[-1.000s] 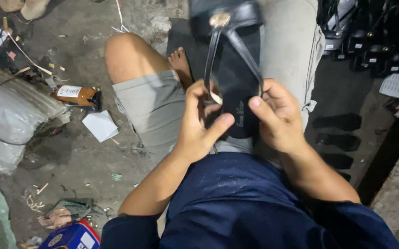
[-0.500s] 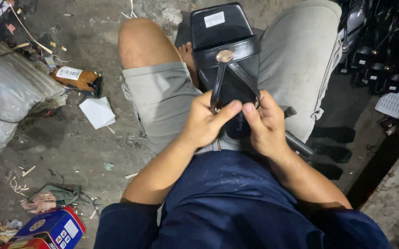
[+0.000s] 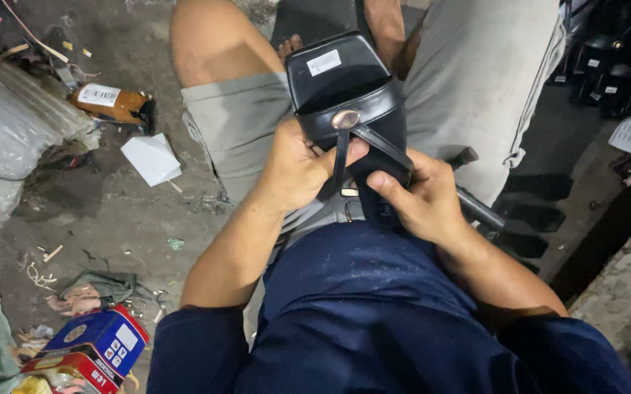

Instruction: The person assembles sandals by attaching straps to the sole. They use a grinding machine to smooth the sole edges, then insert and secure the straps using a hammer and metal fasteners.

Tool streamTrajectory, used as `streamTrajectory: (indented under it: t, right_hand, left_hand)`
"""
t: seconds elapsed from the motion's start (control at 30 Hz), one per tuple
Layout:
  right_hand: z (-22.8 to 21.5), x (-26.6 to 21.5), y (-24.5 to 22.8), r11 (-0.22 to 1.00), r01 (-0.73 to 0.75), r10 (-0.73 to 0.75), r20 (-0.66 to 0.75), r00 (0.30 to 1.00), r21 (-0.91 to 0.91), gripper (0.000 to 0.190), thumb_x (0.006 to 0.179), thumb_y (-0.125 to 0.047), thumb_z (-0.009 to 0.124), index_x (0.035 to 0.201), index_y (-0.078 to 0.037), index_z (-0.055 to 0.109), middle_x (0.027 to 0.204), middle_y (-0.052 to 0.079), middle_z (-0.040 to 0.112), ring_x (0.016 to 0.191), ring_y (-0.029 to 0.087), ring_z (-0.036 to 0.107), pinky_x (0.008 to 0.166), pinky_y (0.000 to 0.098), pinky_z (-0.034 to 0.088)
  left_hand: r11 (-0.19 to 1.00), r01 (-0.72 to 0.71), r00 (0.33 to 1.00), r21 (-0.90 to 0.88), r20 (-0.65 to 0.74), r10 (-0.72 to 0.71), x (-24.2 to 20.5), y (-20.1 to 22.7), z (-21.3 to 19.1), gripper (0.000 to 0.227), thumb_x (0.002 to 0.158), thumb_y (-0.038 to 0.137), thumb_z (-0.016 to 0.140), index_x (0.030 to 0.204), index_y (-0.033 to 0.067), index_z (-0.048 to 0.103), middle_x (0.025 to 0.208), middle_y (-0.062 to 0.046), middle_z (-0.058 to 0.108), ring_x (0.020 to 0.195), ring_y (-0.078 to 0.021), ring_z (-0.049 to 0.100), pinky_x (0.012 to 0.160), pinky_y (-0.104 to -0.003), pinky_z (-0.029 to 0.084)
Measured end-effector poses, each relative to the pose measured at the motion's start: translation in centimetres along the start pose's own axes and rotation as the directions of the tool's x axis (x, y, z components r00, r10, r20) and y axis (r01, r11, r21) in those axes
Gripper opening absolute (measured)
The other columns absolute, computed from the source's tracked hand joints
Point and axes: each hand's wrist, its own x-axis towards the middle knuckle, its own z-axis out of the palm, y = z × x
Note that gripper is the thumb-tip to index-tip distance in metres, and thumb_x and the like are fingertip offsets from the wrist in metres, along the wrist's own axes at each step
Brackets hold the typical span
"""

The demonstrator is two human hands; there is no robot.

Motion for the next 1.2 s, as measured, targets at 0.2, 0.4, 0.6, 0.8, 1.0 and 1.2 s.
streamTrajectory:
  t: [0.2,0.4,0.6,0.8,1.0,1.2]
  right_hand:
    - [0.2,0.4,0.2,0.997,0.076,-0.076,-0.007,0.997,-0.014,0.030,0.102,-0.016,0.070,0.125,0.003,0.068,0.107,0.003,0.074,0.097,0.008,0.066,0.087,0.0238,0.054]
    - [0.2,-0.5,1.1,0.998,0.041,-0.039,-0.039,0.998,0.048,0.028,0.101,-0.019,0.070,0.119,0.004,0.069,0.102,0.004,0.074,0.089,0.009,0.066,0.080,0.0236,0.055]
    - [0.0,-0.8,2.4,0.997,0.023,-0.028,-0.063,0.998,-0.078,0.024,0.102,-0.017,0.073,0.114,0.005,0.072,0.090,0.002,0.068,0.080,0.006,0.056,0.072,0.0225,0.047]
    - [-1.3,-1.7,0.7,0.993,-0.079,0.078,-0.014,0.997,-0.091,0.026,0.097,-0.017,0.071,0.113,0.004,0.072,0.091,0.000,0.072,0.080,0.006,0.060,0.070,0.0234,0.049]
    - [-2.2,-2.2,-0.1,0.981,-0.015,0.034,0.098,0.995,-0.191,0.025,0.099,-0.015,0.066,0.115,0.004,0.069,0.094,-0.001,0.071,0.084,0.005,0.060,0.073,0.0223,0.051]
    - [-2.2,-2.3,1.2,0.937,-0.201,0.194,-0.055,0.980,-0.286,0.025,0.104,-0.016,0.062,0.102,0.006,0.072,0.074,0.003,0.059,0.066,0.009,0.048,0.058,0.0272,0.040]
  left_hand:
    - [0.998,0.033,0.998,0.049,-0.060,-0.030,0.0,-0.4,0.6,0.016,0.100,-0.003,0.072,0.116,-0.0031,0.071,0.106,-0.002,0.073,0.097,-0.0090,0.068,0.087,-0.027,0.057]
    - [0.998,-0.004,0.987,-0.060,-0.163,-0.006,-0.3,-1.6,-0.8,0.022,0.101,-0.006,0.063,0.122,-0.0021,0.068,0.107,-0.001,0.072,0.096,-0.0069,0.066,0.087,-0.024,0.055]
    - [0.994,-0.081,0.951,-0.074,-0.304,0.055,-0.6,-2.3,0.7,0.016,0.106,-0.010,0.063,0.120,-0.0049,0.068,0.104,-0.004,0.071,0.092,-0.0076,0.064,0.084,-0.024,0.053]
    - [0.965,0.161,0.978,-0.205,0.162,-0.129,0.1,4.7,-2.4,0.052,0.083,-0.007,0.070,0.131,0.0102,0.060,0.123,0.001,0.067,0.117,-0.0098,0.063,0.101,-0.024,0.054]
    - [0.951,0.215,0.966,0.224,0.092,-0.240,1.4,6.5,-2.1,0.026,0.096,0.008,0.074,0.121,0.0000,0.070,0.106,-0.002,0.074,0.098,-0.0063,0.066,0.086,-0.022,0.055]
    - [0.892,0.170,0.981,0.420,0.014,-0.193,1.9,6.0,-1.2,0.018,0.095,0.010,0.077,0.109,-0.0012,0.075,0.089,0.002,0.074,0.081,-0.0029,0.064,0.069,-0.023,0.053]
